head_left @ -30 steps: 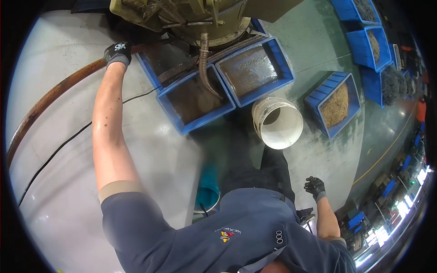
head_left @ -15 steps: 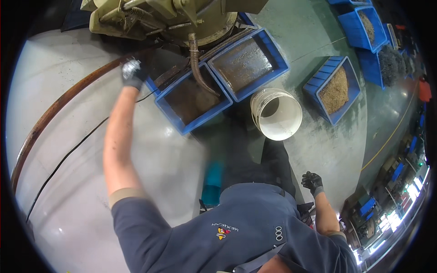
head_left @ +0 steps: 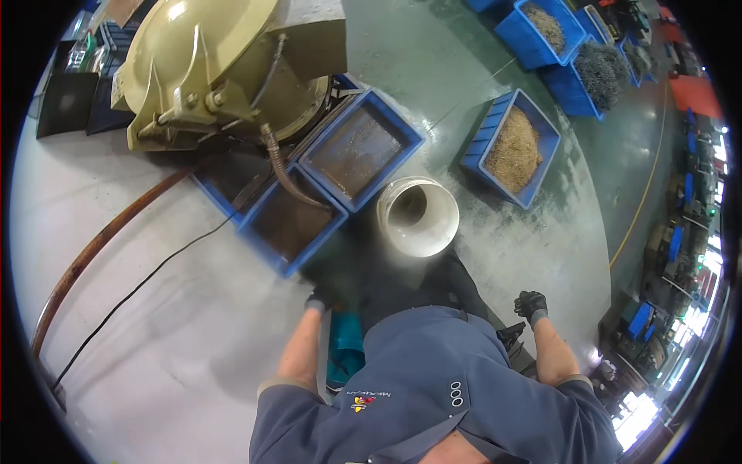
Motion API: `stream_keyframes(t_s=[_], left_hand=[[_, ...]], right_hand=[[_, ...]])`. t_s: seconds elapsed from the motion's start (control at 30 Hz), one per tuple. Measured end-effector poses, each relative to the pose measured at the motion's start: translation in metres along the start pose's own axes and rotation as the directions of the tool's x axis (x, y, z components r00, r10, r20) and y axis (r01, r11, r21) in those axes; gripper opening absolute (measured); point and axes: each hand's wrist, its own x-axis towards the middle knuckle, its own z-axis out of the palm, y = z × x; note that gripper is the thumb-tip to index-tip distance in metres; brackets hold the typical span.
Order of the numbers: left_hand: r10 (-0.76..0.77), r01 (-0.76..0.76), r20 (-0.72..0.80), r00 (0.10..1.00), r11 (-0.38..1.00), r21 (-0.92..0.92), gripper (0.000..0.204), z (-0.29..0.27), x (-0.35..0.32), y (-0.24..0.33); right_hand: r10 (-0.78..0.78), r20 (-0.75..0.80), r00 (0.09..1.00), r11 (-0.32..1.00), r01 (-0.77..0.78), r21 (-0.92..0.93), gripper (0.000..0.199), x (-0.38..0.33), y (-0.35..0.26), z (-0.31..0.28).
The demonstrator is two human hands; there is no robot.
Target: Emptying crates of slurry into an industrial centrifugal separator and managing material containers on a factory floor.
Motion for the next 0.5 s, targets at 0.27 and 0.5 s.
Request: stream_keyframes(t_s=[0.27,0.5], left_hand=[[0.067,-0.077,-0.283,0.957,0.997,-0.024,0.044,-0.024,-0.024,0.115],[0.135,0.015,-0.370,0.919,0.928,0.373,0.041,0.077,0.003,0.190]], right_hand=[[-0.005,0.093,0.996,0.994,-0.006,0.113,0.019,0.130,-0.046,-0.094],[-0.084,0.380,0.921,0.985,0.019,0.171,0.056,0.264,-0.153,-0.189]])
